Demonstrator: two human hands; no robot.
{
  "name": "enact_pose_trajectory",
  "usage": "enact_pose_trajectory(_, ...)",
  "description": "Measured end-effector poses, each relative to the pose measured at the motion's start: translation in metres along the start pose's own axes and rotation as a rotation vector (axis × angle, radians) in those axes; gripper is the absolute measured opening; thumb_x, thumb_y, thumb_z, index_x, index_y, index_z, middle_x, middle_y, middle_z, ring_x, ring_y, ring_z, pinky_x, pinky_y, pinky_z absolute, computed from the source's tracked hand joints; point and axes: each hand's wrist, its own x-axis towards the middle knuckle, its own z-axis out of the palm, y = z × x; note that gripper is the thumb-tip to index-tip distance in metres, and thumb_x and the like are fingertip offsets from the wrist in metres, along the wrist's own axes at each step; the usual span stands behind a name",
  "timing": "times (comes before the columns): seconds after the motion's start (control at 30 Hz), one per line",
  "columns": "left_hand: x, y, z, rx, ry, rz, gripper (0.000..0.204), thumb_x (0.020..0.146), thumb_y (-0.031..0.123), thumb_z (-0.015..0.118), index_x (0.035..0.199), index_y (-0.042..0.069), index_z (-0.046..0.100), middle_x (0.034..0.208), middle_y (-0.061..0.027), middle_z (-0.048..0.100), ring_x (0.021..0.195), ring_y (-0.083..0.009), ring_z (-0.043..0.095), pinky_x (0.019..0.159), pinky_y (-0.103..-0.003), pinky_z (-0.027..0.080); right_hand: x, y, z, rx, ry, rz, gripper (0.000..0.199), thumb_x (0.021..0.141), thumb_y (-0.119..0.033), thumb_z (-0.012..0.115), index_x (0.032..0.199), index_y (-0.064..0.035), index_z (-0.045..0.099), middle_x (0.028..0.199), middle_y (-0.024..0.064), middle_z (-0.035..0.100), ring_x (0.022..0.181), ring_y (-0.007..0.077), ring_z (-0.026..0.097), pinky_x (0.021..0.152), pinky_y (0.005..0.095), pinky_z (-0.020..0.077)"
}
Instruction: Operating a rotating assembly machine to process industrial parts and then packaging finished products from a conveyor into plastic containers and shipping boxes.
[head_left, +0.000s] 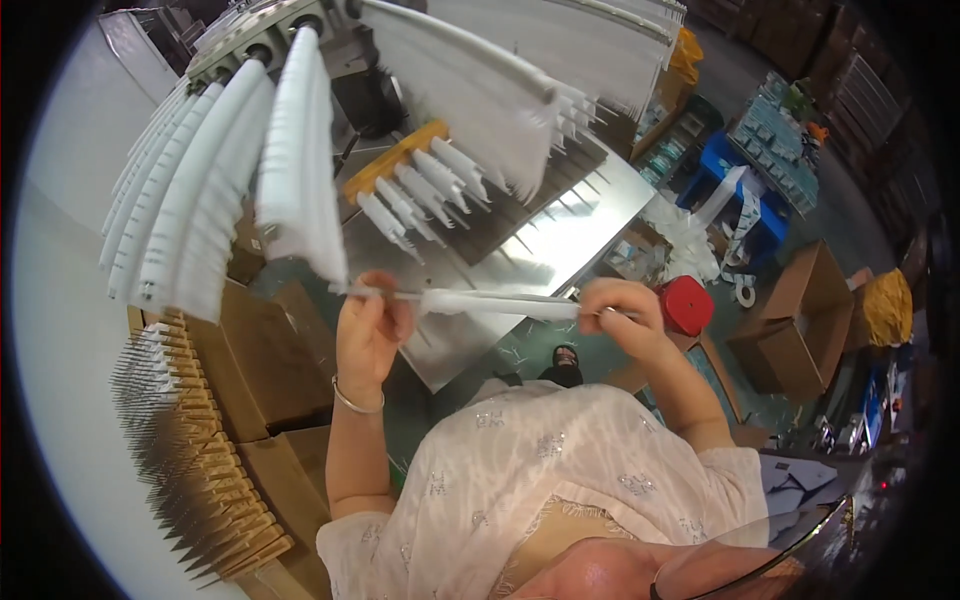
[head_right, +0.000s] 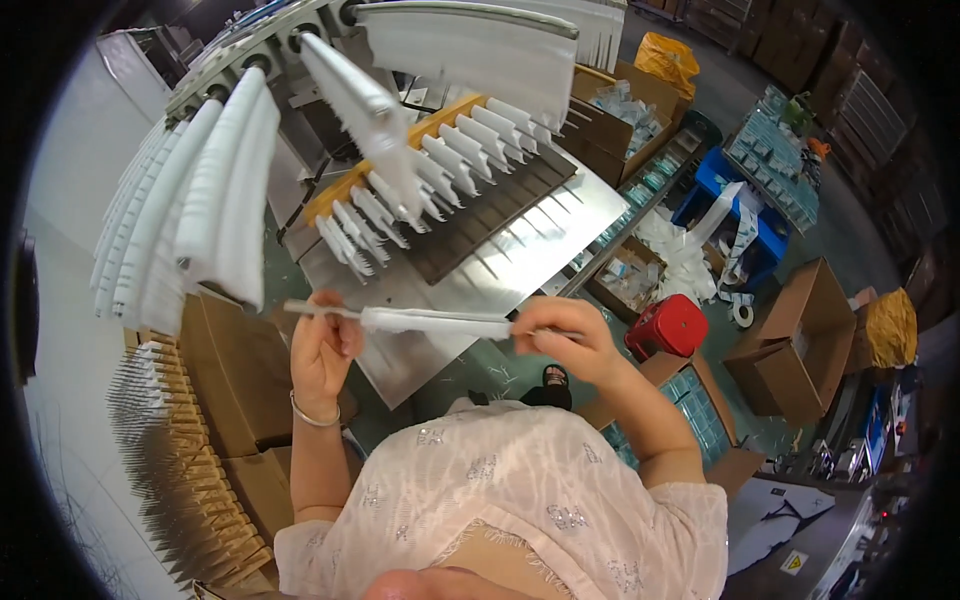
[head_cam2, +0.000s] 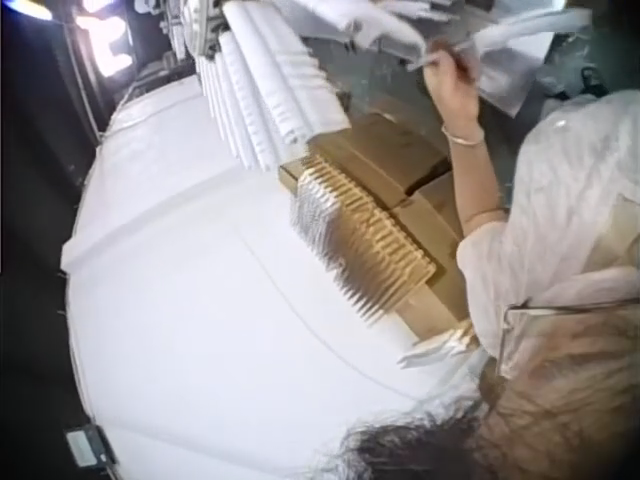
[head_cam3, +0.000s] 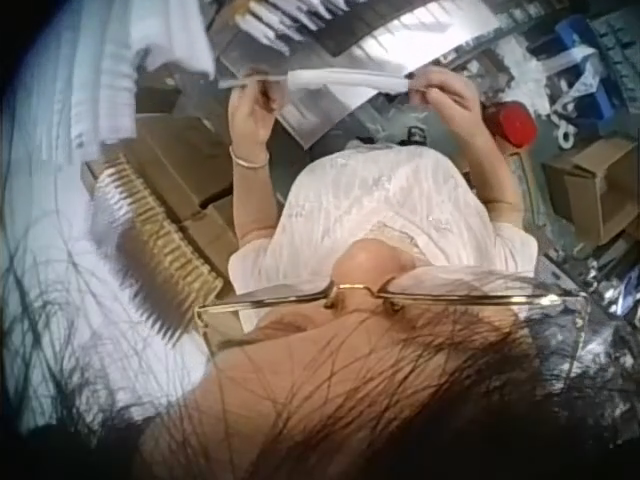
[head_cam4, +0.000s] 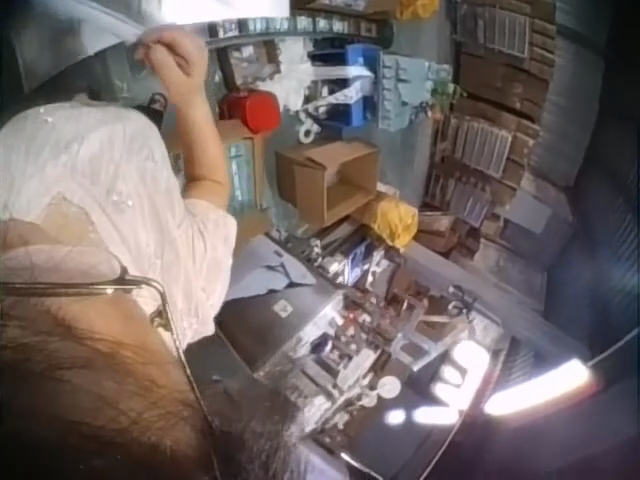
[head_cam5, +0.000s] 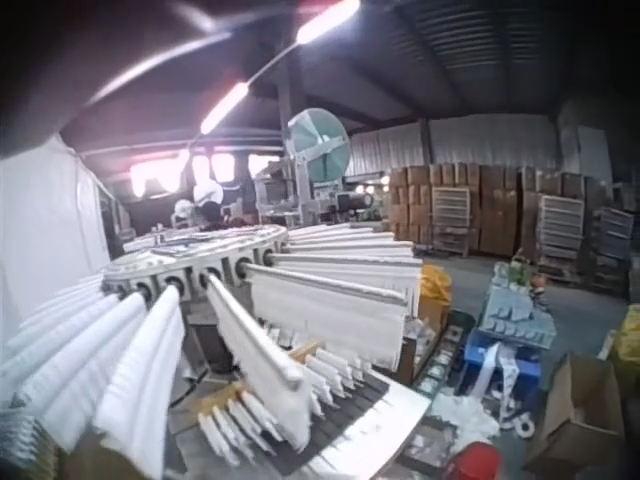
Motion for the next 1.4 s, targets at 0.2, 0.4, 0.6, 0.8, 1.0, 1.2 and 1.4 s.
enact_pose_trajectory(0.2,0.026,0.0,-0.052,0.341,0.314,0.034,0.013,0.086,0.015,0.044,0.09,0.004,0.048,0.06,-0.0008,0.043,0.049,-0.0091,0.04,0.044,-0.021,0.028,-0.032,-0.042,0.041,-0.6,0.176,-0.295,0.017,0.068,0.002,0.045,0.08,0.0003,0.057,0.06,0.0065,0.053,0.051,0.0183,0.05,0.048,0.0284,0.0385)
enact_pose_trajectory(0.4,0.065,-0.003,-0.065,0.467,0.411,0.149,0.024,0.086,0.015,0.044,0.105,0.002,0.049,0.062,-0.0001,0.045,0.05,-0.0057,0.038,0.044,-0.019,0.029,-0.042,-0.073,0.065,-0.82,0.119,-0.328,0.011,0.069,0.0,0.049,0.078,0.0,0.056,0.058,0.0051,0.052,0.047,0.0197,0.048,0.044,0.0289,0.0372)
enact_pose_trajectory(0.6,0.092,-0.008,-0.073,0.248,0.238,0.052,0.024,0.085,0.013,0.042,0.104,0.001,0.05,0.057,0.0006,0.043,0.046,-0.0065,0.037,0.042,-0.019,0.028,-0.03,-0.094,0.088,-0.948,0.081,-0.307,0.015,0.066,0.004,0.053,0.08,0.0011,0.056,0.061,0.0074,0.053,0.048,0.0202,0.049,0.044,0.0285,0.0379)
enact_pose_trajectory(0.8,0.094,-0.014,-0.057,0.247,0.21,0.114,0.021,0.084,0.012,0.043,0.096,0.0,0.054,0.054,0.0011,0.042,0.042,-0.0064,0.035,0.04,-0.019,0.027,-0.002,-0.073,0.101,-0.916,0.114,-0.216,0.021,0.066,0.007,0.053,0.086,0.0024,0.056,0.065,0.0091,0.054,0.054,0.0206,0.052,0.047,0.0276,0.0404)
enact_pose_trajectory(1.0,0.08,-0.017,-0.049,0.743,0.315,0.336,0.018,0.083,0.008,0.045,0.091,-0.002,0.057,0.058,0.0017,0.048,0.046,-0.0046,0.041,0.041,-0.019,0.03,-0.014,-0.06,0.106,-0.634,0.171,-0.051,0.02,0.075,0.001,0.041,0.09,0.002,0.054,0.073,0.0093,0.054,0.062,0.0174,0.051,0.056,0.0273,0.0401)
enact_pose_trajectory(1.2,0.03,-0.023,-0.012,0.997,0.155,0.495,0.019,0.084,0.006,0.045,0.095,-0.005,0.056,0.058,0.0006,0.048,0.048,-0.0052,0.041,0.043,-0.02,0.031,-0.056,-0.038,0.096,-0.32,0.447,-0.022,0.014,0.079,-0.002,0.037,0.087,0.0014,0.049,0.076,0.0082,0.049,0.065,0.0144,0.045,0.061,0.0244,0.0377)
enact_pose_trajectory(1.4,0.013,-0.005,0.0,0.49,0.081,0.095,0.034,0.092,0.028,0.034,0.098,0.001,0.054,0.058,0.0,0.046,0.047,-0.0042,0.035,0.044,-0.018,0.029,-0.084,-0.034,0.075,0.046,0.857,-0.156,0.012,0.081,-0.012,0.041,0.086,-0.0015,0.042,0.074,0.0087,0.046,0.063,0.0143,0.042,0.058,0.024,0.0348)
